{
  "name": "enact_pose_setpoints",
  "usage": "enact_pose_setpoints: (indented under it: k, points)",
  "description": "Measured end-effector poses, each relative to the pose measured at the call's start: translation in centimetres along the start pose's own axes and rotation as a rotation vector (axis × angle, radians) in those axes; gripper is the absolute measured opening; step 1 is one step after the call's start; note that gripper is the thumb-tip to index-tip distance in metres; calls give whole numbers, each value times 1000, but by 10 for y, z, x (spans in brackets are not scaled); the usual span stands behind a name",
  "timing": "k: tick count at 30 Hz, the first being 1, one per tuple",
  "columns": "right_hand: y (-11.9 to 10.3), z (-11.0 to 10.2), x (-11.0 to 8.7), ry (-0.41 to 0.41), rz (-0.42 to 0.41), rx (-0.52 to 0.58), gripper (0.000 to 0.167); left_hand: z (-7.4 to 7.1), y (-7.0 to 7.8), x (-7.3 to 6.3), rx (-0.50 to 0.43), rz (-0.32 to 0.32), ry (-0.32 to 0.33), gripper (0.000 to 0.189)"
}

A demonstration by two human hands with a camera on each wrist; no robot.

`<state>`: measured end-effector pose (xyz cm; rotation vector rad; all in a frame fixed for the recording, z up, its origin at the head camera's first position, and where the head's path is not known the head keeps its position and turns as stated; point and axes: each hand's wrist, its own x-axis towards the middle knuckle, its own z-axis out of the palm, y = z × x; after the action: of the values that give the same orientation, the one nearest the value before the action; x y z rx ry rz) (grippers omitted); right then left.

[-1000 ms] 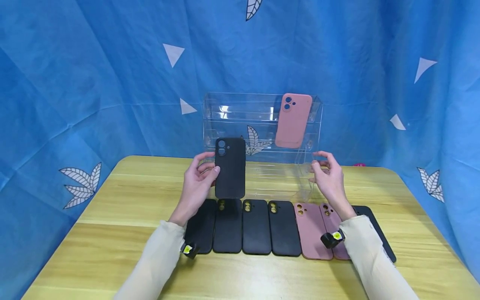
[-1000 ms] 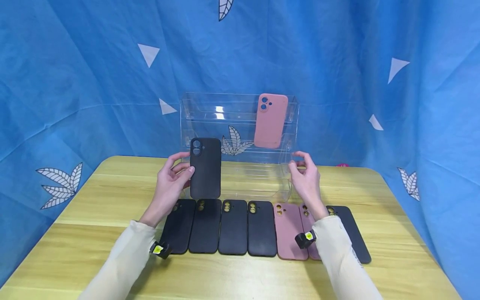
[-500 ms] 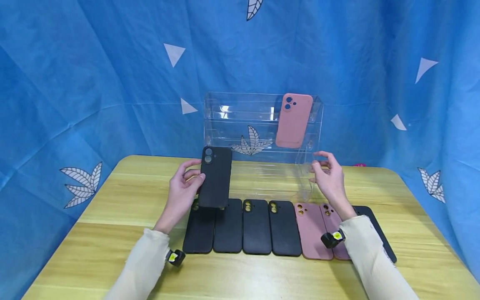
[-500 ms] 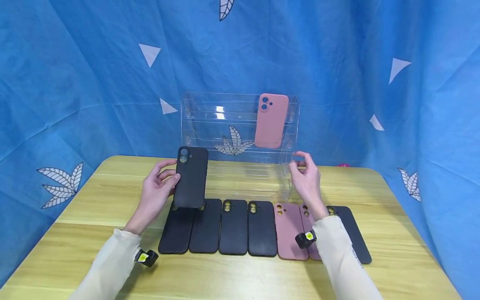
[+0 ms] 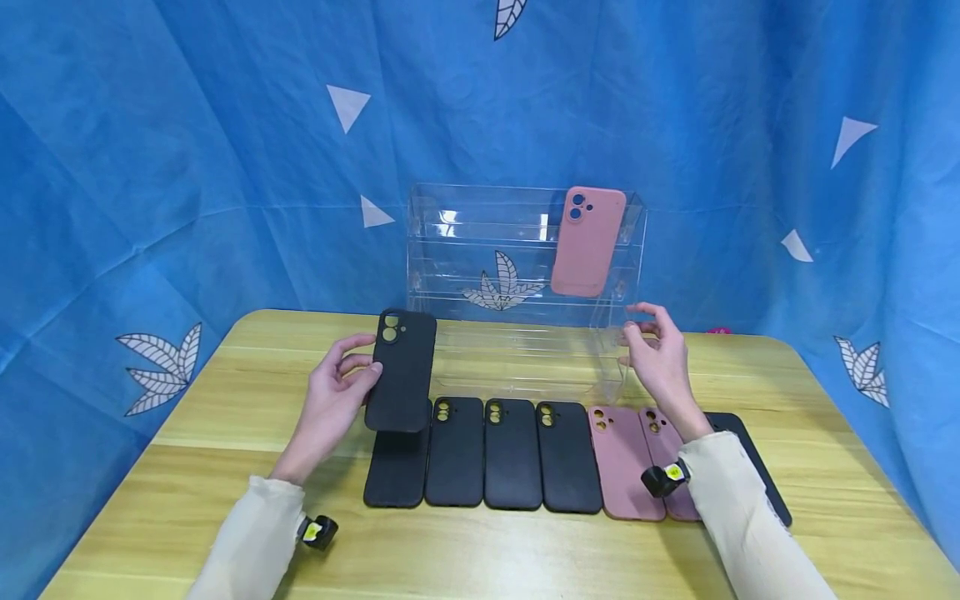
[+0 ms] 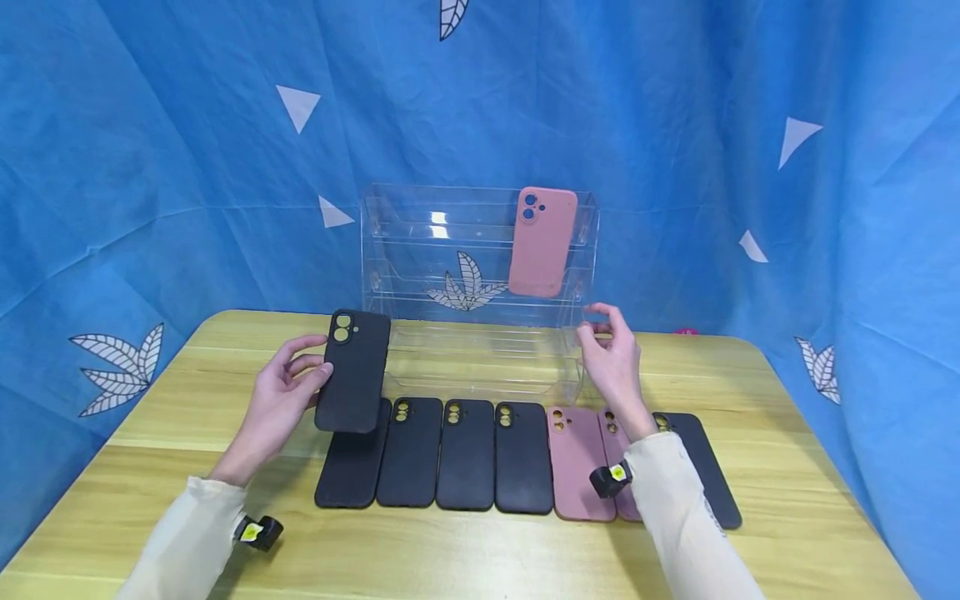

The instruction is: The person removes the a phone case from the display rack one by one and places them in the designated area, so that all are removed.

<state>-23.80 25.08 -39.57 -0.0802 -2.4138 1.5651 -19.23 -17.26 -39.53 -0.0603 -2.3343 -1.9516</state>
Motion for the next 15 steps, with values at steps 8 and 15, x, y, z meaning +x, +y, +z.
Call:
enact_pose_setpoints:
  k: [8, 15]
  points:
    - [0, 1, 0, 3, 3, -7, 43, -18, -10, -10, 30, -35, 3, 42]
    - [0, 1, 0, 5, -2, -6, 43, -34, -15, -17, 56, -55, 6, 46]
